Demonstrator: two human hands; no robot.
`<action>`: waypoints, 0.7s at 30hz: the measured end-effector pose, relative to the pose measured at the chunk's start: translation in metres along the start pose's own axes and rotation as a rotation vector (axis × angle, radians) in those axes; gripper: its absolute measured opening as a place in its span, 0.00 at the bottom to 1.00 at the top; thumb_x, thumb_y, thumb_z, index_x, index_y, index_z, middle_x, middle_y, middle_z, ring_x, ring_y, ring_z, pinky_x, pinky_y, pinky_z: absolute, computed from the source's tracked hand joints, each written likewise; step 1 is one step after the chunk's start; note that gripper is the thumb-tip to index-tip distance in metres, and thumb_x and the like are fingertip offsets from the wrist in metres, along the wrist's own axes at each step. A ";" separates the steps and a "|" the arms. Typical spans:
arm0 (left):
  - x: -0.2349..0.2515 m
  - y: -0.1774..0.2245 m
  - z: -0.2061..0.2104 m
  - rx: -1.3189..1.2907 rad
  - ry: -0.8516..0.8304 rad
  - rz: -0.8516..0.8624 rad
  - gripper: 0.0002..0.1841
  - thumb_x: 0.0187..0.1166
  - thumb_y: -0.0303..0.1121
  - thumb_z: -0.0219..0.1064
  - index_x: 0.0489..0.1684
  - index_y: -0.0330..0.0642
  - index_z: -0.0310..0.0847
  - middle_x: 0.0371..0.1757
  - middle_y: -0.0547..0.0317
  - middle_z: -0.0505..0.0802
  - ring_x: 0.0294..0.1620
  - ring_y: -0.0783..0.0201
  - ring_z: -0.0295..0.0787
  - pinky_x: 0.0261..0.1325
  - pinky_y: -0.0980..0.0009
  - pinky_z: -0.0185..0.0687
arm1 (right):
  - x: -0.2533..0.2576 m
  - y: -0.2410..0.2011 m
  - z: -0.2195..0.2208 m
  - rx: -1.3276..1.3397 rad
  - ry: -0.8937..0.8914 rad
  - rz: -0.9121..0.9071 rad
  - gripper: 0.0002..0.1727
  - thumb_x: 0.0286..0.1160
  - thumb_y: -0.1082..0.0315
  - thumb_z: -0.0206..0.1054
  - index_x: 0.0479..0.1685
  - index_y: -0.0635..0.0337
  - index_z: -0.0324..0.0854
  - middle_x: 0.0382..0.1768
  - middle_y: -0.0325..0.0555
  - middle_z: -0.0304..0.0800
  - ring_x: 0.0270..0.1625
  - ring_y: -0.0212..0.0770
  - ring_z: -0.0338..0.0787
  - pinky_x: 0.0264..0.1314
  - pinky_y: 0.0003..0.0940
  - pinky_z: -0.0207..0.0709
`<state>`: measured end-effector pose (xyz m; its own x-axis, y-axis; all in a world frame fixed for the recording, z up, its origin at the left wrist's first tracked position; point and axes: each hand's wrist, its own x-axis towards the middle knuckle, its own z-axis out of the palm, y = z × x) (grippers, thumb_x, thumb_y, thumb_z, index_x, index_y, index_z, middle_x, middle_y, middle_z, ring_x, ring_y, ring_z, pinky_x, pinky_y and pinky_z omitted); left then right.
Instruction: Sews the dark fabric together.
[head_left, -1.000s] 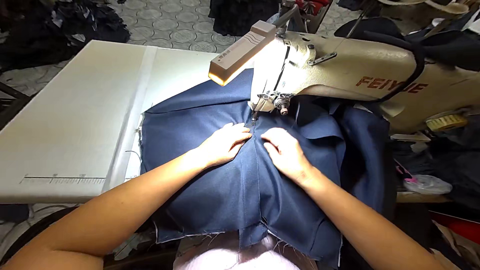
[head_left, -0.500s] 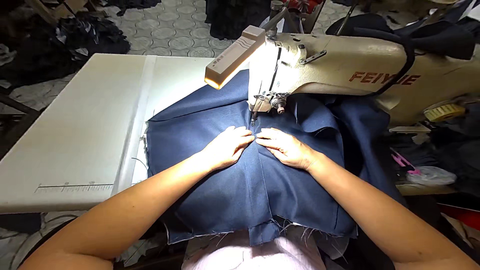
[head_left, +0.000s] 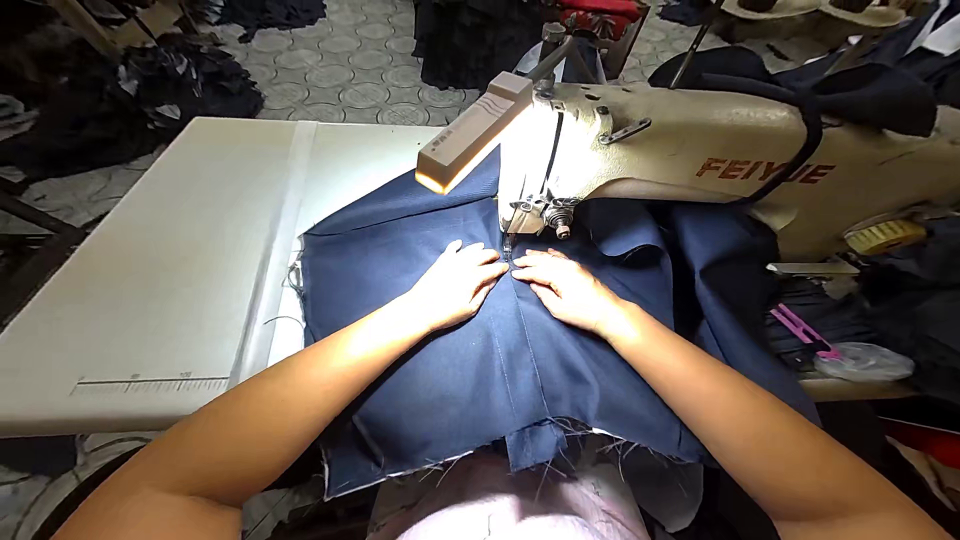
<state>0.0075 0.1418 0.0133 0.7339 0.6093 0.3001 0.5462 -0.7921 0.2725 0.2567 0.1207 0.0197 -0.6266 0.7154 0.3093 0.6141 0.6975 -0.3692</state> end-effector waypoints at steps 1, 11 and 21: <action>-0.001 0.006 -0.002 0.030 -0.015 -0.039 0.21 0.88 0.36 0.52 0.72 0.41 0.84 0.75 0.44 0.85 0.82 0.39 0.75 0.81 0.29 0.57 | 0.000 -0.011 0.000 -0.028 -0.012 0.075 0.19 0.79 0.75 0.58 0.62 0.64 0.89 0.71 0.55 0.87 0.81 0.55 0.79 0.88 0.59 0.62; -0.013 -0.004 -0.001 -0.175 0.057 0.035 0.22 0.87 0.35 0.53 0.69 0.32 0.84 0.73 0.43 0.88 0.80 0.47 0.80 0.85 0.49 0.66 | -0.012 0.000 0.010 -0.012 -0.007 -0.060 0.24 0.83 0.69 0.50 0.72 0.61 0.84 0.77 0.49 0.84 0.85 0.57 0.74 0.89 0.60 0.59; -0.011 -0.004 -0.003 -0.193 0.066 0.049 0.21 0.86 0.32 0.54 0.69 0.32 0.85 0.73 0.44 0.89 0.79 0.49 0.81 0.85 0.52 0.67 | -0.010 0.004 0.009 0.024 0.033 -0.221 0.23 0.76 0.75 0.52 0.63 0.64 0.90 0.66 0.52 0.91 0.77 0.52 0.82 0.85 0.42 0.66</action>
<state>-0.0037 0.1386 0.0121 0.7260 0.5765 0.3749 0.4187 -0.8030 0.4241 0.2614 0.1162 0.0075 -0.7284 0.5461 0.4138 0.4516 0.8369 -0.3094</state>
